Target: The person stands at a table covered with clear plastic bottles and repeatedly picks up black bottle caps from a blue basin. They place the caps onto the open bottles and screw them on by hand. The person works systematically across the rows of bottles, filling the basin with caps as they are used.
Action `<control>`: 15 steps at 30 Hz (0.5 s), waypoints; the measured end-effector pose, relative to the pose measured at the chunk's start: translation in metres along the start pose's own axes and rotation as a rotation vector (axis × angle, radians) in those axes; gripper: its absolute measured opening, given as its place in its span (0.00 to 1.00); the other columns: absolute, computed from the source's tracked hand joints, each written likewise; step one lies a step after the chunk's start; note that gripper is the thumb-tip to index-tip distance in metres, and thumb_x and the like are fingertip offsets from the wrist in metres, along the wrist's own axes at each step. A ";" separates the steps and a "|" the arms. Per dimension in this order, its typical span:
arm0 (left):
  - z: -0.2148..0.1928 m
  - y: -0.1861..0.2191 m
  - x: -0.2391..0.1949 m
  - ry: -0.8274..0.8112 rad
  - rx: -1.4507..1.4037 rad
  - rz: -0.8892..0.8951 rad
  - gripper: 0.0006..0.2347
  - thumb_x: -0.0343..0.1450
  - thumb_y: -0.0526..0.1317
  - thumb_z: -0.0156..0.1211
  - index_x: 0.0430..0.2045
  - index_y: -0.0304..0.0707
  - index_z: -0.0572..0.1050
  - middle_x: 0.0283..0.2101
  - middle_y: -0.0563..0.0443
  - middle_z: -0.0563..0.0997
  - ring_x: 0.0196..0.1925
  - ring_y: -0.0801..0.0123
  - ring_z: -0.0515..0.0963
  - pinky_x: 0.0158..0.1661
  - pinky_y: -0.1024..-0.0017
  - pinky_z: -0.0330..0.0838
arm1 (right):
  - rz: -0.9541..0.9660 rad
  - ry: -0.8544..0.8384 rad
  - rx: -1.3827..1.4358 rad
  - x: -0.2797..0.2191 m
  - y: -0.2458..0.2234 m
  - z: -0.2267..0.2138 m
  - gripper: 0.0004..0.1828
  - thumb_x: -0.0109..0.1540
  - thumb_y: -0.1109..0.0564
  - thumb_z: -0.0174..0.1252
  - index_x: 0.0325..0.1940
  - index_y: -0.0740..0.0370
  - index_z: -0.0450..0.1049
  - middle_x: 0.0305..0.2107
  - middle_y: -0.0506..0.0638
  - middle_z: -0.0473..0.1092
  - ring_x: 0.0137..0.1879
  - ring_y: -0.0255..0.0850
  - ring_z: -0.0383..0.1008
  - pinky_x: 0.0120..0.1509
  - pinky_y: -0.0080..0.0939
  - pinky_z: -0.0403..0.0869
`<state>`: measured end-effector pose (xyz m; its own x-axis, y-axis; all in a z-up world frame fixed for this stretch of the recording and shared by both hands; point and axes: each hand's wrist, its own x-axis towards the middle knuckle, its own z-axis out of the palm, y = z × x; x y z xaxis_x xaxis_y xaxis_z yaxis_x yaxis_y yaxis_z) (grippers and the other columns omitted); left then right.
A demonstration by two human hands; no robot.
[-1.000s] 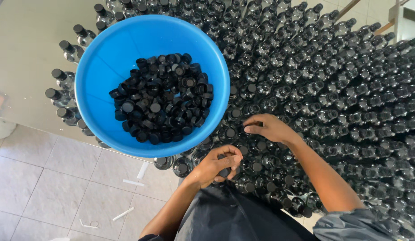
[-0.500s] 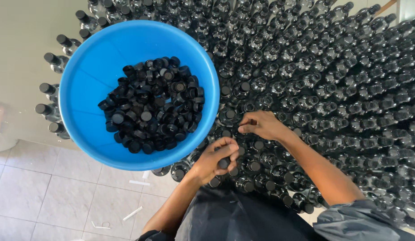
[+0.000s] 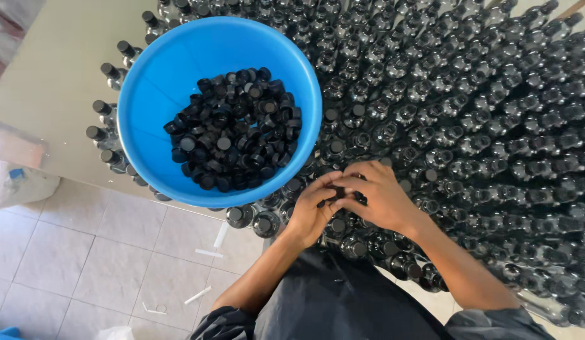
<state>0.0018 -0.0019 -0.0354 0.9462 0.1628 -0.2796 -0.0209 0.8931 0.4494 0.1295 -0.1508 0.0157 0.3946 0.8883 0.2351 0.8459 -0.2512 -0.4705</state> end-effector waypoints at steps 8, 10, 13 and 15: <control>-0.008 -0.001 -0.006 0.021 -0.125 -0.032 0.18 0.77 0.26 0.49 0.64 0.18 0.71 0.58 0.25 0.80 0.64 0.34 0.81 0.66 0.47 0.78 | 0.337 0.021 0.116 0.018 0.075 -0.031 0.22 0.68 0.50 0.66 0.67 0.51 0.83 0.49 0.54 0.79 0.59 0.54 0.79 0.64 0.52 0.76; -0.014 -0.001 -0.006 0.026 -0.124 -0.020 0.18 0.76 0.25 0.49 0.63 0.18 0.71 0.58 0.24 0.80 0.64 0.34 0.81 0.66 0.47 0.78 | 0.354 0.008 -0.167 0.025 0.108 -0.020 0.24 0.68 0.51 0.67 0.70 0.49 0.81 0.53 0.53 0.78 0.64 0.54 0.78 0.67 0.50 0.74; -0.021 0.003 -0.004 0.032 -0.126 0.002 0.19 0.76 0.25 0.48 0.63 0.17 0.71 0.58 0.22 0.80 0.65 0.32 0.80 0.66 0.44 0.76 | 0.196 -0.091 -0.228 0.036 0.127 -0.001 0.22 0.69 0.51 0.64 0.68 0.49 0.81 0.52 0.56 0.79 0.63 0.59 0.79 0.69 0.55 0.73; -0.023 0.004 -0.004 0.035 -0.105 0.037 0.19 0.77 0.24 0.46 0.65 0.17 0.71 0.59 0.21 0.78 0.66 0.32 0.78 0.67 0.44 0.77 | 0.254 -0.141 -0.193 0.040 0.119 0.003 0.23 0.69 0.55 0.63 0.70 0.49 0.80 0.54 0.57 0.78 0.59 0.60 0.81 0.60 0.54 0.78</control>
<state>-0.0098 0.0106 -0.0521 0.9323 0.2097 -0.2946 -0.0915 0.9249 0.3690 0.2447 -0.1441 -0.0330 0.5593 0.8290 0.0053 0.7846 -0.5273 -0.3262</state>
